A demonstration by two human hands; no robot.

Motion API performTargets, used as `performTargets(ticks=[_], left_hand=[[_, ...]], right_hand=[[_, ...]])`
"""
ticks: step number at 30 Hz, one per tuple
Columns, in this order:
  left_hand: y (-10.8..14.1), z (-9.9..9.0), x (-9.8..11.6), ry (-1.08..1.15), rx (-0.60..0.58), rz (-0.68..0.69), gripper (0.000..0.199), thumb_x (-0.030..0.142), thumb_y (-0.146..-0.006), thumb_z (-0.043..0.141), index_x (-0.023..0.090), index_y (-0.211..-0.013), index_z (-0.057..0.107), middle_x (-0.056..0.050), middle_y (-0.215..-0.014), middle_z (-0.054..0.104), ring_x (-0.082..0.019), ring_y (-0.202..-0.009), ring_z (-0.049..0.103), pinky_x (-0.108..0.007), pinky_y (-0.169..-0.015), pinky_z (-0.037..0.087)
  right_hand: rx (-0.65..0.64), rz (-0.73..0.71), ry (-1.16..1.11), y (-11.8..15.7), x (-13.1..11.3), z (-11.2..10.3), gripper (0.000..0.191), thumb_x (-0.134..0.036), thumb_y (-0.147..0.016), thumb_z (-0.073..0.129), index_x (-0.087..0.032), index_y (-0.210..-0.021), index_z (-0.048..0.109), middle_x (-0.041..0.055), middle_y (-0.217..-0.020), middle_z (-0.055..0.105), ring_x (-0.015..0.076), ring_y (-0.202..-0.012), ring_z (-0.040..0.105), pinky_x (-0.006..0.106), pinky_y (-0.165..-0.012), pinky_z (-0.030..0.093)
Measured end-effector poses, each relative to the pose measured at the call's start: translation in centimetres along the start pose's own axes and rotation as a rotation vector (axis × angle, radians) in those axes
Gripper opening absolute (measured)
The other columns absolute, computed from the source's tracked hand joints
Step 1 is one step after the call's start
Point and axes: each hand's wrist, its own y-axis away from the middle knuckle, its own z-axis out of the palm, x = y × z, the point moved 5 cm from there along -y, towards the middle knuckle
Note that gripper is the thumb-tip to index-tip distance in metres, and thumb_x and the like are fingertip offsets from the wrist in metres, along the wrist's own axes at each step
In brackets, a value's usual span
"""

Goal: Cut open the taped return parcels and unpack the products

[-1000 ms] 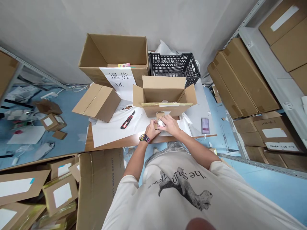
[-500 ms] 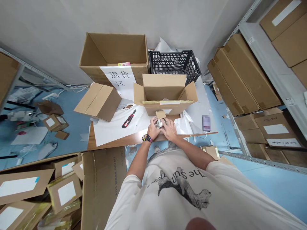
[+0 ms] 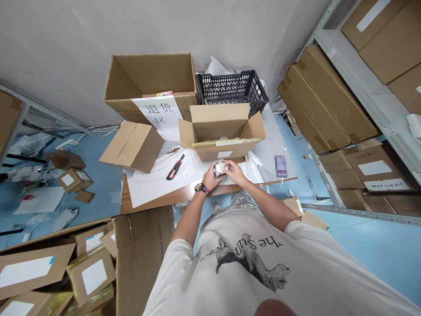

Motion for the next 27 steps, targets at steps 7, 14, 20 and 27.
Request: performTargets(ticks=[7, 14, 20, 27], left_hand=[[-0.5, 1.2, -1.9, -0.112, -0.082, -0.085, 0.064, 0.028, -0.081, 0.086, 0.023, -0.139, 0.059, -0.012, -0.126, 0.080, -0.032, -0.111, 0.077, -0.040, -0.094, 0.060], [-0.9, 1.1, -1.5, -0.140, -0.057, -0.112, 0.052, 0.027, -0.082, 0.081, 0.021, -0.128, 0.059, -0.012, -0.116, 0.080, -0.030, -0.104, 0.078, -0.038, -0.089, 0.057], [0.0, 0.1, -0.4, -0.192, -0.060, -0.146, 0.053, 0.026, -0.076, 0.085, 0.024, -0.124, 0.063, -0.006, -0.106, 0.082, -0.028, -0.093, 0.078, -0.036, -0.083, 0.058], [1.4, -4.4, 10.3, -0.228, -0.048, 0.156, 0.062, 0.040, -0.078, 0.092, 0.028, -0.134, 0.068, -0.012, -0.123, 0.085, -0.038, -0.112, 0.083, -0.046, -0.093, 0.067]], right_hand=[[-0.245, -0.155, 0.470, -0.1, -2.3, 0.6, 0.050, -0.045, -0.081, 0.095, -0.027, -0.118, 0.066, 0.0138, -0.153, 0.074, 0.0352, -0.135, 0.070, 0.050, -0.116, 0.053], [-0.148, -0.199, 0.893, -0.1, -2.6, 3.2, 0.072, -0.008, -0.096, 0.064, -0.030, -0.165, 0.061, 0.0111, -0.159, 0.069, 0.0308, -0.150, 0.060, 0.049, -0.125, 0.052], [-0.426, -0.284, 0.922, 1.6, -2.7, 1.8, 0.092, -0.032, -0.095, 0.086, -0.031, -0.178, 0.048, 0.0149, -0.179, 0.050, 0.0396, -0.163, 0.046, 0.060, -0.130, 0.048], [-0.518, -0.461, 0.956, 4.8, -14.1, -2.5, 0.101, -0.024, -0.094, 0.081, -0.042, -0.183, 0.036, 0.0115, -0.156, 0.066, 0.0348, -0.137, 0.066, 0.049, -0.109, 0.064]])
